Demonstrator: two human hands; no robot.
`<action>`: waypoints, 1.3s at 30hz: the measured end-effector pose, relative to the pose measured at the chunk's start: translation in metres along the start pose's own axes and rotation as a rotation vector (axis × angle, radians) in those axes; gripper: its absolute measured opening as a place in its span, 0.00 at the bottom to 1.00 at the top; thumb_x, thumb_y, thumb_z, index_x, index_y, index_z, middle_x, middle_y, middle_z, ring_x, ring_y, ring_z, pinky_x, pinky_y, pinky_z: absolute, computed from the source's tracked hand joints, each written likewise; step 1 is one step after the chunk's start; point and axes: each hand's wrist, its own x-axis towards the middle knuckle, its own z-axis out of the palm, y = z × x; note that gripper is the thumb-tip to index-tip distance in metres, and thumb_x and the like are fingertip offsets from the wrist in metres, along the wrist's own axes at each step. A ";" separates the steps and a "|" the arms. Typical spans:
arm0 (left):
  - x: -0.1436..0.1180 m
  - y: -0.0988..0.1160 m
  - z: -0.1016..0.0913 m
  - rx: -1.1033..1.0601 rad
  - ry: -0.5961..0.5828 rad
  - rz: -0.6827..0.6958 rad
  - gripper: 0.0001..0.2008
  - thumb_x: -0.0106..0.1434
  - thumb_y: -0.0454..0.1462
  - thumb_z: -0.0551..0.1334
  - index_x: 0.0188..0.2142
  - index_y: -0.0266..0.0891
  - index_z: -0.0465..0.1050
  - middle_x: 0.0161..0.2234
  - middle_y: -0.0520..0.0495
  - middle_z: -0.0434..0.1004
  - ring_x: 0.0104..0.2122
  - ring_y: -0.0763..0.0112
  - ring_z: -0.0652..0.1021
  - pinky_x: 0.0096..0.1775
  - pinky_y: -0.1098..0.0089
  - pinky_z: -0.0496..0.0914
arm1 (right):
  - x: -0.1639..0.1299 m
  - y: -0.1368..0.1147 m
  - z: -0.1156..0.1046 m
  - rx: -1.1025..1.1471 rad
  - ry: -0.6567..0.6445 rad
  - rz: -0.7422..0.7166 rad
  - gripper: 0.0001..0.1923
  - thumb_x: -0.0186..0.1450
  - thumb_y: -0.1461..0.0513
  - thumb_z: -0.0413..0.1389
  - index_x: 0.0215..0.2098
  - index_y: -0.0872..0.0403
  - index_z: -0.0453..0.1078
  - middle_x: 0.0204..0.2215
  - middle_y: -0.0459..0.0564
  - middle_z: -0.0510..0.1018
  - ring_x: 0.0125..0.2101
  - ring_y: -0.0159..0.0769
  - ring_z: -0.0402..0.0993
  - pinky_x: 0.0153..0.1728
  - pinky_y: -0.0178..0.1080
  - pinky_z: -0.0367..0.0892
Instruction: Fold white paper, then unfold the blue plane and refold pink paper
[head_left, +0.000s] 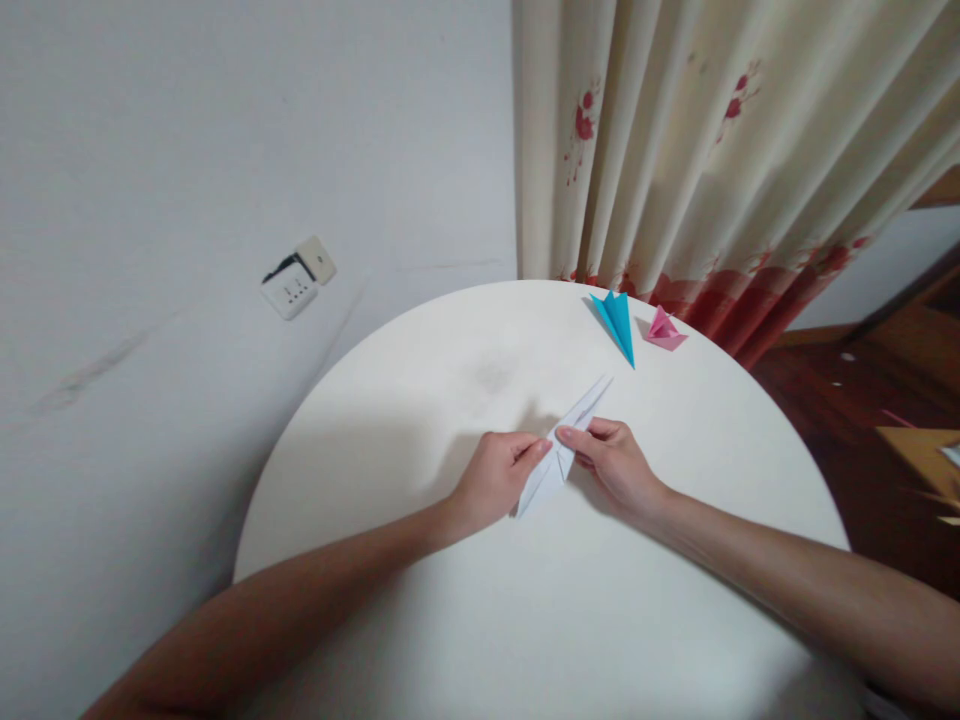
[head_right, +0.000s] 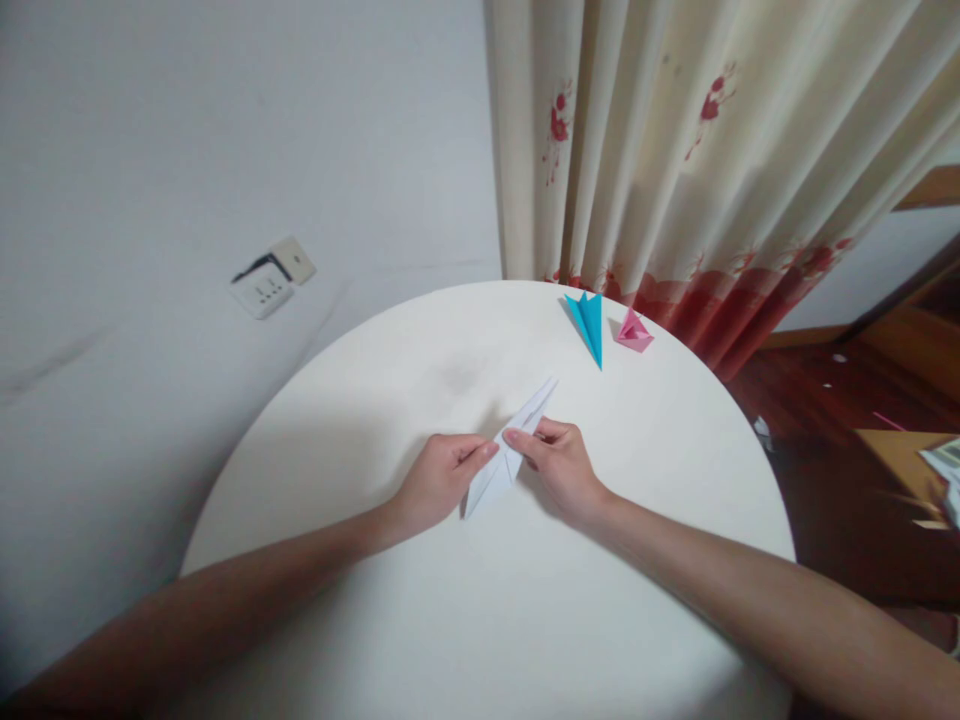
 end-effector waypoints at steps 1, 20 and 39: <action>0.001 0.000 0.000 0.002 -0.004 0.003 0.21 0.66 0.46 0.54 0.20 0.37 0.60 0.19 0.56 0.54 0.22 0.77 0.58 0.24 0.73 0.51 | 0.000 0.000 0.000 0.019 -0.006 0.008 0.13 0.54 0.55 0.68 0.31 0.55 0.79 0.27 0.50 0.80 0.29 0.38 0.74 0.34 0.41 0.68; 0.001 0.003 0.006 -0.074 -0.063 0.025 0.22 0.66 0.46 0.56 0.20 0.37 0.58 0.20 0.56 0.52 0.22 0.78 0.56 0.23 0.74 0.50 | -0.003 0.003 0.007 0.105 -0.010 0.022 0.11 0.52 0.57 0.69 0.28 0.57 0.79 0.26 0.50 0.80 0.27 0.35 0.72 0.32 0.40 0.66; -0.012 0.006 0.004 0.129 0.132 0.290 0.10 0.68 0.38 0.59 0.42 0.38 0.78 0.33 0.51 0.81 0.29 0.76 0.76 0.32 0.78 0.66 | 0.000 0.000 0.001 0.033 -0.127 -0.233 0.04 0.54 0.63 0.68 0.26 0.52 0.78 0.31 0.44 0.66 0.28 0.28 0.64 0.27 0.33 0.59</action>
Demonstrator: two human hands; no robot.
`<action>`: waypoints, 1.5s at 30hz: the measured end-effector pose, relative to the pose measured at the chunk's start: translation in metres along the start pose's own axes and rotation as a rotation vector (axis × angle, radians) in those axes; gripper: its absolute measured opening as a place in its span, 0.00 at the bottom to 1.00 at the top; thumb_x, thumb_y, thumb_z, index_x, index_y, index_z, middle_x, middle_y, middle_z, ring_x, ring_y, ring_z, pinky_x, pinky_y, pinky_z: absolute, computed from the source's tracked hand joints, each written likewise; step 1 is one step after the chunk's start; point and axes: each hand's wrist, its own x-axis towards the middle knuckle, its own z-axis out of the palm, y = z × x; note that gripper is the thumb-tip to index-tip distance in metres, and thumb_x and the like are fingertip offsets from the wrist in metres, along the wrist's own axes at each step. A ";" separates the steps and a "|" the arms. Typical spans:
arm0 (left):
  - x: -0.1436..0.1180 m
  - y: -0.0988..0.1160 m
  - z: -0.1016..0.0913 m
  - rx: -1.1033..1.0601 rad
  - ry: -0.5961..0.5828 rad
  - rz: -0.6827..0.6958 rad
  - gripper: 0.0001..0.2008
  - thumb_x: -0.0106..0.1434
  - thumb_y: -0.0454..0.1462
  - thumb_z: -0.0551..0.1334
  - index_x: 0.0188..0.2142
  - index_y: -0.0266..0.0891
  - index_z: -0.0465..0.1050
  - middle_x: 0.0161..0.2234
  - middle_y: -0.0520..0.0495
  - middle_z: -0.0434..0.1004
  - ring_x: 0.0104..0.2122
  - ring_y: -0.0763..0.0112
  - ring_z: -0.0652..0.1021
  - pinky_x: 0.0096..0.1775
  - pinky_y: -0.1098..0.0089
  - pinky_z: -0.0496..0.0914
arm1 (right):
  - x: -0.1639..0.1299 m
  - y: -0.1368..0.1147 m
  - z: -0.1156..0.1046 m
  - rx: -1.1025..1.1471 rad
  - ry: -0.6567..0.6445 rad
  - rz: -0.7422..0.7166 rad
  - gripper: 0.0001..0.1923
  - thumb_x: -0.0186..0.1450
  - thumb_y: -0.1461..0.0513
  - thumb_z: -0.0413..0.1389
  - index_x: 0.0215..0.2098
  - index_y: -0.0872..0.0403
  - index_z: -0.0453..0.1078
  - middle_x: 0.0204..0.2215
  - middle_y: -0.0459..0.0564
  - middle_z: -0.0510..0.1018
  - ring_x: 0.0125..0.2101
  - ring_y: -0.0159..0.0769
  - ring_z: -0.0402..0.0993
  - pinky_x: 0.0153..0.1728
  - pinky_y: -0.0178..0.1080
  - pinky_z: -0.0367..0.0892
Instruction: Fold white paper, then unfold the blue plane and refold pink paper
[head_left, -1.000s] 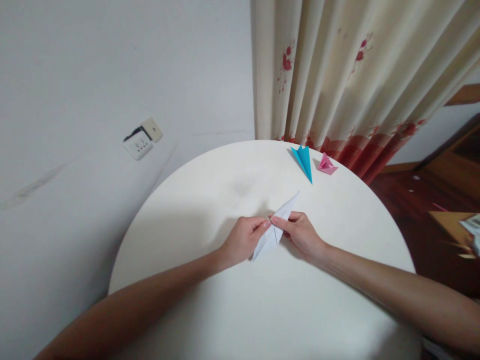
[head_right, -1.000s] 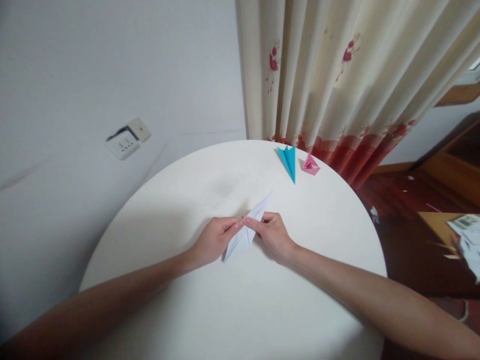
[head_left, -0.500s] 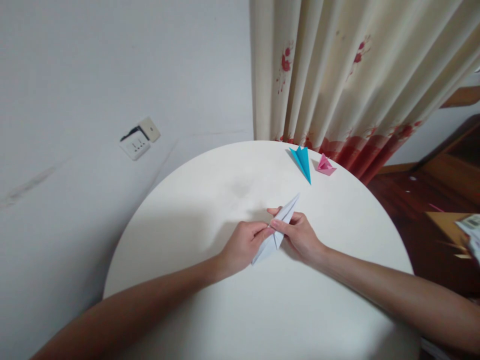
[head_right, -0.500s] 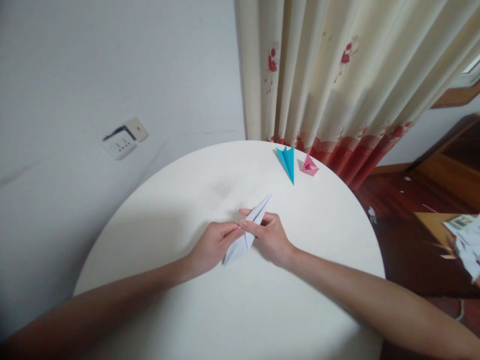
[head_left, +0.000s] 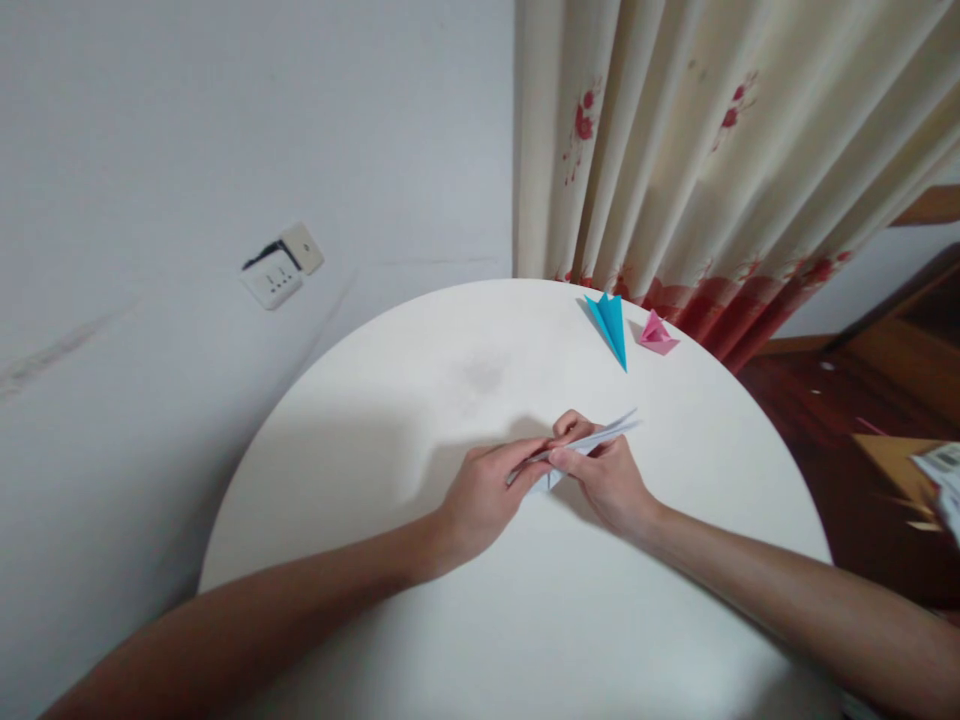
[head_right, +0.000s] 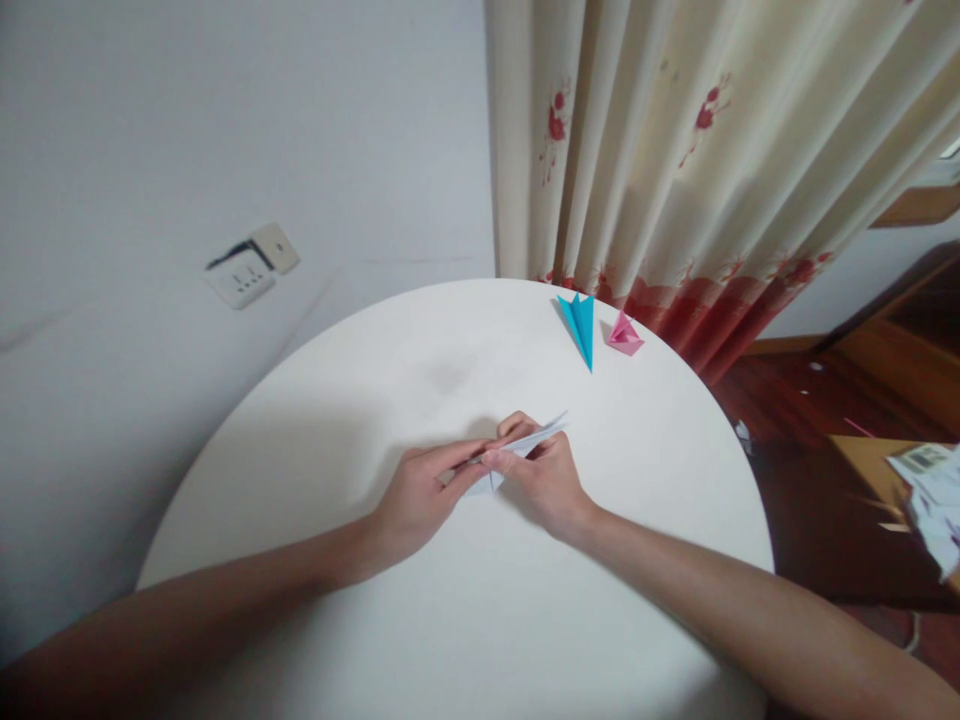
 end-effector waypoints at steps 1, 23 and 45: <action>0.000 -0.001 0.000 -0.009 0.023 0.022 0.09 0.67 0.38 0.60 0.43 0.39 0.78 0.34 0.50 0.81 0.30 0.75 0.77 0.33 0.77 0.67 | 0.000 0.000 0.000 -0.009 0.003 0.007 0.04 0.54 0.63 0.68 0.27 0.52 0.78 0.31 0.44 0.66 0.28 0.28 0.64 0.27 0.33 0.59; 0.006 -0.006 0.003 -0.097 -0.098 -0.186 0.18 0.67 0.43 0.57 0.25 0.35 0.71 0.21 0.56 0.63 0.23 0.78 0.63 0.26 0.76 0.54 | -0.002 -0.002 0.001 -0.014 0.051 0.134 0.07 0.55 0.59 0.68 0.29 0.54 0.78 0.31 0.45 0.70 0.30 0.31 0.67 0.30 0.34 0.61; 0.005 -0.008 0.000 -0.128 -0.025 -0.123 0.15 0.68 0.43 0.57 0.32 0.37 0.76 0.27 0.50 0.75 0.28 0.72 0.73 0.31 0.73 0.65 | -0.002 -0.007 0.005 -0.211 0.065 0.031 0.11 0.56 0.57 0.67 0.24 0.53 0.73 0.23 0.43 0.66 0.24 0.29 0.61 0.25 0.35 0.56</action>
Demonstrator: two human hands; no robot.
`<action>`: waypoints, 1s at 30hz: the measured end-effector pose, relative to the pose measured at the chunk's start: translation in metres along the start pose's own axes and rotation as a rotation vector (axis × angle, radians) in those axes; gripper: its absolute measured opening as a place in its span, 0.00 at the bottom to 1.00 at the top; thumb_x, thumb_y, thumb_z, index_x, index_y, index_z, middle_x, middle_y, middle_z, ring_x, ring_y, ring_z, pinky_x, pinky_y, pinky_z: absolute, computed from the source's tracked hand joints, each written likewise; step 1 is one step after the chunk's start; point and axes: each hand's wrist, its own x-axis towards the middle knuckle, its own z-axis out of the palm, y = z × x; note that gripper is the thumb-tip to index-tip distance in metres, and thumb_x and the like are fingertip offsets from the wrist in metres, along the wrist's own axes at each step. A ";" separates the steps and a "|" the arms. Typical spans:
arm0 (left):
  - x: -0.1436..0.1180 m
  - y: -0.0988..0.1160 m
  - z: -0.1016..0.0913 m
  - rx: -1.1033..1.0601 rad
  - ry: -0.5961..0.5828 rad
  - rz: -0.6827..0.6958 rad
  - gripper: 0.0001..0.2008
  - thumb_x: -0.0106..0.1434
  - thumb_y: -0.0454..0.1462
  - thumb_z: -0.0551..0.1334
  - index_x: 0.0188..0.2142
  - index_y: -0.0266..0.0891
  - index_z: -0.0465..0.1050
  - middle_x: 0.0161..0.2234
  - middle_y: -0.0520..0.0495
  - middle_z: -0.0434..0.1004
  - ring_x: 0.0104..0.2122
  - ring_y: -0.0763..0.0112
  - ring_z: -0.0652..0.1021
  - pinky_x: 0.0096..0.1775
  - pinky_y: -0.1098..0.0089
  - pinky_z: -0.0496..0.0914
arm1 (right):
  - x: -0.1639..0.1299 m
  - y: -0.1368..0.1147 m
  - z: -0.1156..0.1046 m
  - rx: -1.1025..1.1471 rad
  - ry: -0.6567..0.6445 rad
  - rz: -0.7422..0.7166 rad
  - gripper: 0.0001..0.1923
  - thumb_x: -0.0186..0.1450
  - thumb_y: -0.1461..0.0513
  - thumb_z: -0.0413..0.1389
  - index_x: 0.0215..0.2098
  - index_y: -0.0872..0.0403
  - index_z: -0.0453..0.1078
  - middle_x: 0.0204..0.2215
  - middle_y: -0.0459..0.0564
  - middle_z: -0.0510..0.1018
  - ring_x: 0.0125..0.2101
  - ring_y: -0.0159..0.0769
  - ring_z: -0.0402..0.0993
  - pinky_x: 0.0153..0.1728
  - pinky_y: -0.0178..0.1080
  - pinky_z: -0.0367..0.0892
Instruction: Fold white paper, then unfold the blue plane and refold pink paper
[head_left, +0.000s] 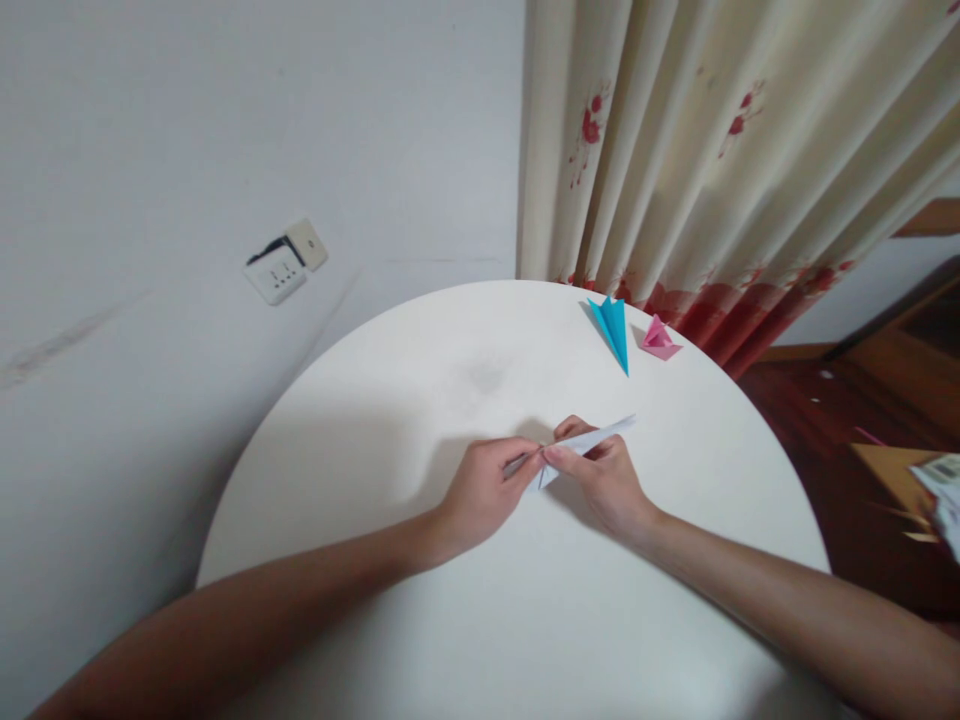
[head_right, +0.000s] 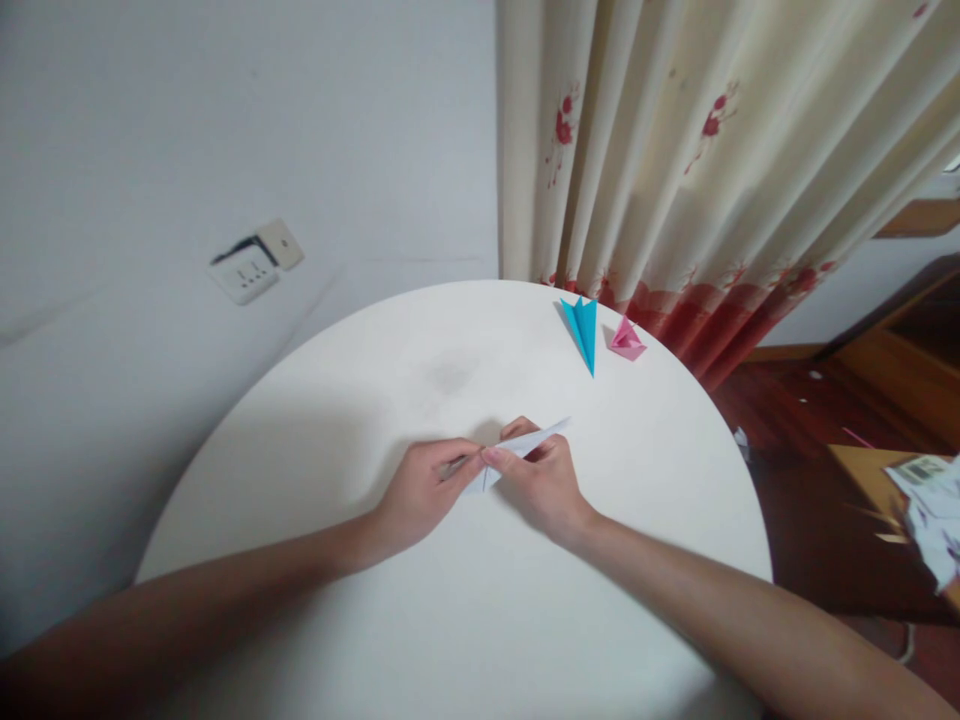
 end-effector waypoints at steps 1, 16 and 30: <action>0.000 0.000 -0.002 0.026 0.027 0.067 0.12 0.67 0.41 0.58 0.35 0.38 0.78 0.32 0.48 0.79 0.32 0.69 0.76 0.36 0.71 0.68 | 0.000 -0.002 -0.002 -0.074 -0.008 -0.081 0.09 0.56 0.57 0.67 0.25 0.53 0.75 0.25 0.45 0.69 0.25 0.31 0.63 0.26 0.36 0.58; -0.009 0.013 -0.003 -0.941 -0.179 -0.443 0.17 0.63 0.47 0.63 0.35 0.32 0.76 0.37 0.40 0.76 0.37 0.67 0.74 0.39 0.68 0.68 | 0.001 -0.019 -0.025 -0.846 -0.376 -0.746 0.09 0.68 0.64 0.55 0.43 0.49 0.76 0.28 0.49 0.77 0.28 0.34 0.71 0.28 0.37 0.65; 0.004 -0.003 -0.006 -0.477 0.026 -0.222 0.20 0.66 0.48 0.59 0.28 0.33 0.73 0.30 0.49 0.71 0.33 0.71 0.71 0.37 0.71 0.67 | 0.006 -0.013 0.002 -0.135 -0.170 0.155 0.18 0.58 0.50 0.63 0.22 0.56 0.71 0.19 0.43 0.69 0.22 0.29 0.60 0.26 0.35 0.56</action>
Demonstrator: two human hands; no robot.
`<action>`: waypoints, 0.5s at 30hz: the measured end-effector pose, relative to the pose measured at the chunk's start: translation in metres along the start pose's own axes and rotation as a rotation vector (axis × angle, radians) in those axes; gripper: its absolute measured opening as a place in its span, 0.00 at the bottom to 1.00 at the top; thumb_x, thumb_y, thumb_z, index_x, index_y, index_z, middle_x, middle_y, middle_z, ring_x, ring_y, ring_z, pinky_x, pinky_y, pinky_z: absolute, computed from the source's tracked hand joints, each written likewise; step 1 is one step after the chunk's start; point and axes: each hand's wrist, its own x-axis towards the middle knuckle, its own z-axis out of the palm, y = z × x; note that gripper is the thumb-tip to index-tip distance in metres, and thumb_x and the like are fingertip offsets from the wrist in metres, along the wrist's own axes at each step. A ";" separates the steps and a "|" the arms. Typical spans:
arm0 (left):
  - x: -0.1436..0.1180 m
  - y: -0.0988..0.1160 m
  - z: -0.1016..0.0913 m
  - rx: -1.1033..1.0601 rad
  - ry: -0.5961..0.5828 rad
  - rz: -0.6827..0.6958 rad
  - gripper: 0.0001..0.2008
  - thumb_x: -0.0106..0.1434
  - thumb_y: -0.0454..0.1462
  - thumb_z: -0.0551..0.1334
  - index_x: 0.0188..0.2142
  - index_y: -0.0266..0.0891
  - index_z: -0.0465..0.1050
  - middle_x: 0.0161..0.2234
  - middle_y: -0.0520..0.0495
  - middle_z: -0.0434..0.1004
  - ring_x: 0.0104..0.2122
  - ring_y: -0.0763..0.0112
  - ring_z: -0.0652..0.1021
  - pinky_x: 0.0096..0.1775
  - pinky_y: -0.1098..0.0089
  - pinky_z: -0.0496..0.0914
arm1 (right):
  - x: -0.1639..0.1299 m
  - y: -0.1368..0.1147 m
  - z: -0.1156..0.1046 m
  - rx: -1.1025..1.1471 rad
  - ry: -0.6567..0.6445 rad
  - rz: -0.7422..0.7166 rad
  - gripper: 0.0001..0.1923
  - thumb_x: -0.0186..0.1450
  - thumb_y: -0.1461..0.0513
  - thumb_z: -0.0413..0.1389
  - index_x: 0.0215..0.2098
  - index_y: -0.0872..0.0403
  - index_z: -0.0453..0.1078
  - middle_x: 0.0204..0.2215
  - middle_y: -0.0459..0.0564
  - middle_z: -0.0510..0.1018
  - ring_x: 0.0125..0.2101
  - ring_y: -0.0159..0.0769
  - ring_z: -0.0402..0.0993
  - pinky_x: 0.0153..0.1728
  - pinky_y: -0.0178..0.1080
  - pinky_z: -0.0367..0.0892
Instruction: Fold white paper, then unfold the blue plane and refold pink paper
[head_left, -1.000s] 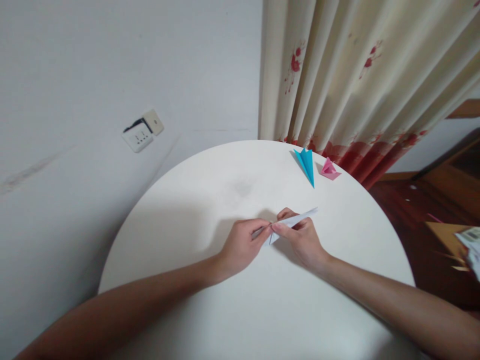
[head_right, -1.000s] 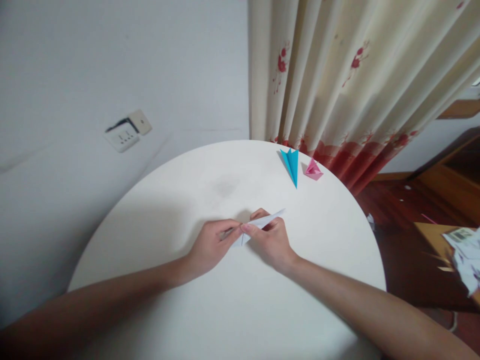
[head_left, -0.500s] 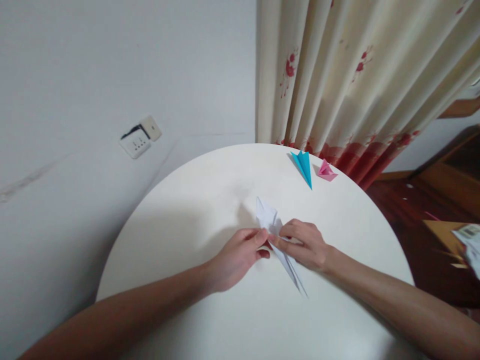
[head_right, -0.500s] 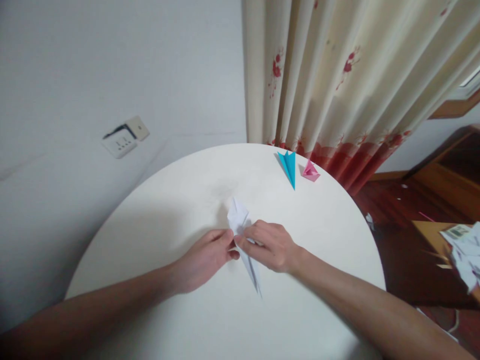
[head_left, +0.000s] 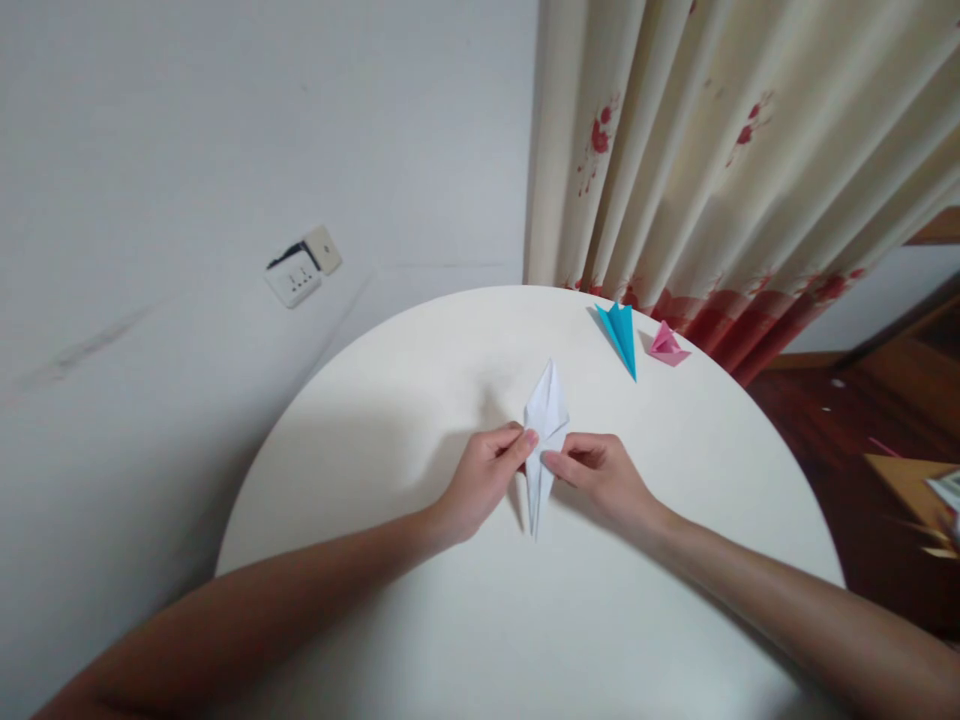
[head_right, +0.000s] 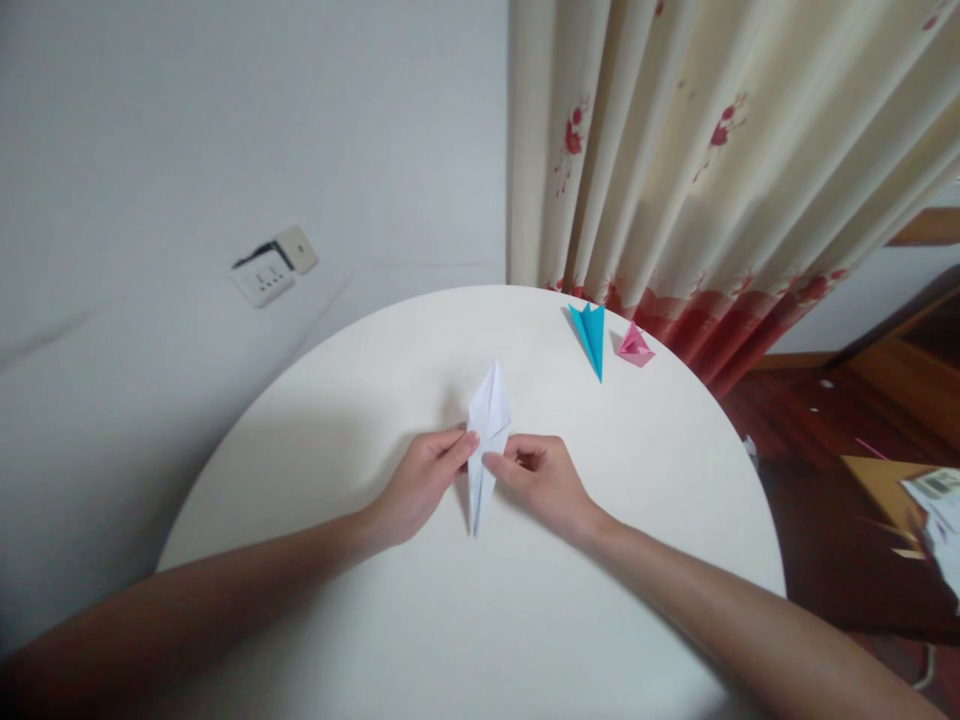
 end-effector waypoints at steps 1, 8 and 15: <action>0.000 0.001 0.000 0.022 -0.009 0.011 0.18 0.66 0.47 0.58 0.30 0.33 0.73 0.31 0.49 0.70 0.33 0.71 0.72 0.36 0.71 0.67 | 0.000 0.000 0.000 0.031 -0.004 0.024 0.18 0.56 0.50 0.64 0.21 0.56 0.71 0.19 0.43 0.69 0.22 0.29 0.60 0.26 0.35 0.55; 0.012 0.009 -0.018 0.061 -0.205 0.153 0.25 0.62 0.36 0.64 0.57 0.45 0.60 0.47 0.44 0.69 0.37 0.72 0.76 0.41 0.70 0.71 | 0.000 0.005 -0.005 0.092 0.024 0.103 0.19 0.53 0.50 0.65 0.18 0.56 0.71 0.15 0.41 0.63 0.19 0.26 0.53 0.23 0.35 0.47; 0.017 0.014 -0.035 0.204 -0.318 0.218 0.28 0.59 0.33 0.66 0.58 0.45 0.62 0.48 0.43 0.70 0.41 0.68 0.77 0.44 0.66 0.73 | 0.000 0.009 -0.006 0.093 -0.029 0.126 0.18 0.55 0.51 0.65 0.19 0.56 0.73 0.15 0.42 0.64 0.20 0.27 0.54 0.23 0.35 0.49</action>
